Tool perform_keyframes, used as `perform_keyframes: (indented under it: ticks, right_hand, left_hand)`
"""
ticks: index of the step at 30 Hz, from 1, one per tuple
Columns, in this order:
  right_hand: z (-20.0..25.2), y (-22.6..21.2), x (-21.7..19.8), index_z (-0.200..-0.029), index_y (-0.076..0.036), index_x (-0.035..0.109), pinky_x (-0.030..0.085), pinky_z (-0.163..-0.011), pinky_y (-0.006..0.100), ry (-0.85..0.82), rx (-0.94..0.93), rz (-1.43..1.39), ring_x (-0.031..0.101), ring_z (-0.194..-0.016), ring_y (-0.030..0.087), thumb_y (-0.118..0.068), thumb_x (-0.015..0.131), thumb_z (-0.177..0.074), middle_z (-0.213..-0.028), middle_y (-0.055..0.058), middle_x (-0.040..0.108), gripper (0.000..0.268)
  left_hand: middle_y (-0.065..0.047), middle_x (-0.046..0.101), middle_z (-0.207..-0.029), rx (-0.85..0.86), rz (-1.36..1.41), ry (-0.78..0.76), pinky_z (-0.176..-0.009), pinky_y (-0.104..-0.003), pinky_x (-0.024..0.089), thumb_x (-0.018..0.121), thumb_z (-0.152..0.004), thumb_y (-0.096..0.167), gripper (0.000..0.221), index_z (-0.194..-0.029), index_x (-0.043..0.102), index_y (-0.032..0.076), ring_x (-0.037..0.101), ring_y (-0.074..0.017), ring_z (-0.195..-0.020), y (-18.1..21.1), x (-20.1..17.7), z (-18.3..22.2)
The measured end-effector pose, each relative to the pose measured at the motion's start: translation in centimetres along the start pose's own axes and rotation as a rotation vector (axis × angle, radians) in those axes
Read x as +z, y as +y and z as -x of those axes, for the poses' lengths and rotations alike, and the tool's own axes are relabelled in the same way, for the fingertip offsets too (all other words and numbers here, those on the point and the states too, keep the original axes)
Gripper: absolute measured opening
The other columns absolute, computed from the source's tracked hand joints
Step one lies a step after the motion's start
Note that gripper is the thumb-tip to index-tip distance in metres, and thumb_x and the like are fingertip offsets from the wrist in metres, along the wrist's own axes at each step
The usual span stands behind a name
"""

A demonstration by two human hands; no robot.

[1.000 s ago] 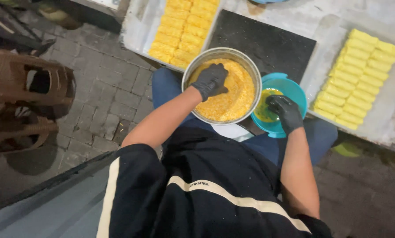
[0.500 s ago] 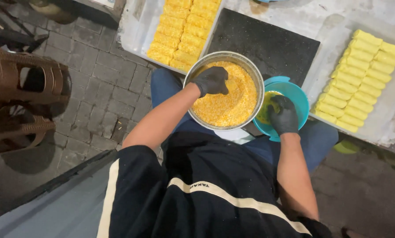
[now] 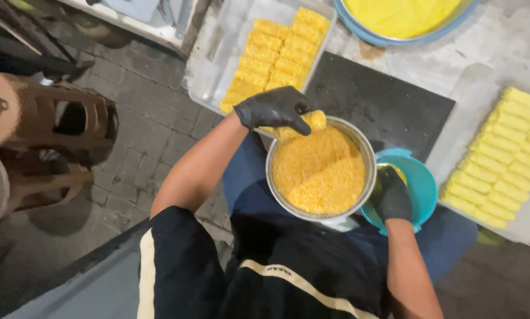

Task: The person is coating rectangular pastries by dipping them in a liquid wash and then rolling them in breadcrumbs before placing them on a tray.

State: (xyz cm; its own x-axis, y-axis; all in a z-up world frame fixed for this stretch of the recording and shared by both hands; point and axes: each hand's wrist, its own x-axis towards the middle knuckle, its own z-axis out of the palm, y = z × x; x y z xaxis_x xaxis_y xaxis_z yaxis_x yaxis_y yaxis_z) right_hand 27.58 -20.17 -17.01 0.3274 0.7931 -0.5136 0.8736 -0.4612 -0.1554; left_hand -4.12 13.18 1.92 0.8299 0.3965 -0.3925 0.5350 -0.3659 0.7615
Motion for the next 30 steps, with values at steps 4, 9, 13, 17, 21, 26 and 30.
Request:
perform_keyframes:
  ticks: [4, 9, 13, 17, 21, 26, 30]
  right_hand:
    - [0.3, -2.7, -2.1, -0.144, -0.023, 0.044, 0.022, -0.124, 0.052, -0.107, -0.245, 0.814, 0.033, -0.145, 0.026, -0.044, 0.056, -0.085, -0.157, 0.0, 0.034, 0.064]
    - [0.3, -4.7, -3.1, -0.148, -0.015, 0.031, 0.016, -0.126, 0.05, -0.317, -0.294, 1.177, 0.026, -0.148, 0.028, -0.053, 0.038, -0.094, -0.157, 0.005, 0.032, 0.067]
    - [-1.3, -4.6, -3.7, -0.156, -0.008, 0.015, 0.019, -0.122, 0.045, -0.561, -0.217, 1.18, 0.02, -0.148, 0.032, -0.063, 0.025, -0.1, -0.159, 0.008, 0.024, 0.078]
    - [-3.1, -5.3, -4.0, -0.155, -0.007, 0.017, 0.018, -0.121, 0.047, -0.555, -0.213, 1.198, 0.02, -0.148, 0.033, -0.06, 0.025, -0.1, -0.159, 0.009, 0.023, 0.076]
    - [-4.6, -4.8, -4.6, -0.155, -0.007, 0.018, 0.018, -0.121, 0.049, -0.555, -0.216, 1.217, 0.019, -0.148, 0.034, -0.057, 0.026, -0.1, -0.159, 0.01, 0.023, 0.074]
    - [-5.6, -3.8, -5.2, -0.154, -0.007, 0.019, 0.017, -0.12, 0.051, -0.566, -0.228, 1.238, 0.018, -0.148, 0.035, -0.053, 0.027, -0.101, -0.159, 0.012, 0.022, 0.071]
    - [-5.2, -3.4, -3.9, -0.153, -0.006, 0.021, 0.017, -0.12, 0.052, -0.58, -0.267, 1.236, 0.018, -0.148, 0.036, -0.05, 0.028, -0.101, -0.159, 0.013, 0.022, 0.069]
  left_hand:
    - [-0.014, 0.072, -0.084, -0.02, 0.099, 0.01, -0.075, -0.038, 0.05, 0.085, -0.068, 0.046, 0.04, -0.08, 0.072, 0.01, 0.068, -0.0289, -0.085, -0.8, -6.4, 0.2]
    - [-0.013, 0.074, -0.091, -0.042, 0.107, 0.055, -0.08, -0.038, 0.05, 0.086, -0.068, 0.049, 0.047, -0.086, 0.074, 0.008, 0.068, -0.0287, -0.089, -3.4, -12.5, -2.3]
    - [-0.006, 0.052, -0.085, -0.308, 0.12, 0.044, -0.06, -0.034, 0.042, 0.077, -0.08, 0.031, 0.029, -0.083, 0.058, 0.008, 0.047, -0.0177, -0.065, -4.6, -16.0, -5.0]
    - [0.001, 0.032, -0.055, -0.394, -0.081, 0.047, -0.052, -0.031, 0.03, 0.075, -0.084, 0.02, 0.041, -0.06, 0.042, 0.016, 0.031, -0.0139, -0.051, -6.4, -18.1, -8.5]
    - [-0.01, 0.066, -0.09, -0.421, -0.262, 0.081, -0.064, -0.04, 0.05, 0.077, -0.081, 0.022, 0.026, -0.097, 0.067, 0.004, 0.062, -0.0267, -0.076, -9.5, -18.3, -13.0]
    - [-0.014, 0.069, -0.098, -0.326, -0.755, -0.09, -0.064, -0.039, 0.057, 0.062, -0.088, 0.019, 0.027, -0.109, 0.066, 0.002, 0.067, -0.0291, -0.083, -15.0, -16.5, -18.7]
    - [-0.014, 0.069, -0.094, -0.265, -0.721, -0.024, -0.068, -0.04, 0.057, 0.067, -0.086, 0.013, 0.021, -0.105, 0.068, 0.004, 0.068, -0.0315, -0.086, -18.9, -15.5, -19.5]
